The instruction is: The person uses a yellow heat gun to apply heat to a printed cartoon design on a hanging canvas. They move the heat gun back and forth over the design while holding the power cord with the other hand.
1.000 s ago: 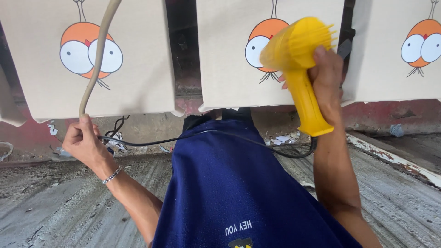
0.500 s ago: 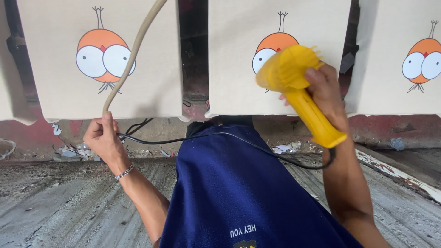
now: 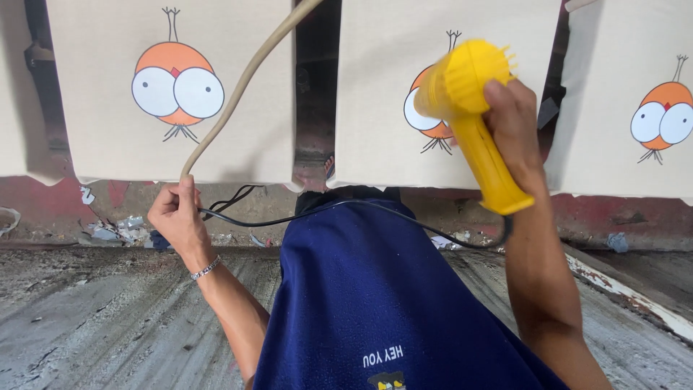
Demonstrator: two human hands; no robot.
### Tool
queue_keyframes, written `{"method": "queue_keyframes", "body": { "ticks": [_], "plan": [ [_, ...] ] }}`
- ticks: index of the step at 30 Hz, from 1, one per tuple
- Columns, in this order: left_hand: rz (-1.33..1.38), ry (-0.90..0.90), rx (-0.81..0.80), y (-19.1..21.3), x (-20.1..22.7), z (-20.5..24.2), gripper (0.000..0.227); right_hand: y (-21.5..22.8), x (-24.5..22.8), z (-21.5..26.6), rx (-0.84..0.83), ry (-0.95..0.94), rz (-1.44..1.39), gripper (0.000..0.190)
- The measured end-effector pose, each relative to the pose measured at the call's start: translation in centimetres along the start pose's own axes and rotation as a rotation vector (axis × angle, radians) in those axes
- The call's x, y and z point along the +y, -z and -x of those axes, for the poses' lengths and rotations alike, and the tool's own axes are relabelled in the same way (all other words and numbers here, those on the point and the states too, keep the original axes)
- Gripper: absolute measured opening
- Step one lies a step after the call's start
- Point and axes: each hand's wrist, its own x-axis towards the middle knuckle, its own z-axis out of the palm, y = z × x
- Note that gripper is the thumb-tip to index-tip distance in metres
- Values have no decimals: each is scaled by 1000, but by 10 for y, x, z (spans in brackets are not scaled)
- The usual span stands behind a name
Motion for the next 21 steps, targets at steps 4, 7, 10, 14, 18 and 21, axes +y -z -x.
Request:
{"method": "queue_keyframes", "body": {
  "ticks": [4,7,10,14,18,21],
  "plan": [
    [-17,-11,-9,-1,3,-1,33,-8,-9,7,-72,-93,-40,56],
    [-41,-13,-28,-4,12,-1,33,-18,-14,-5,-19,0,-53,47],
    [-103,38,-54,-3,18,-1,38,-10,-23,-3,66,-168,25,53],
    [-117,12,-38,-2,19,-5,39,-4,-11,-7,-7,-167,57,46],
    [-116,5,-42,-3,18,-5,42,-18,-22,-16,95,-183,13,51],
    [-81,-16,-44,-2,18,-4,46,8,-13,-8,17,-116,212,41]
  ]
}}
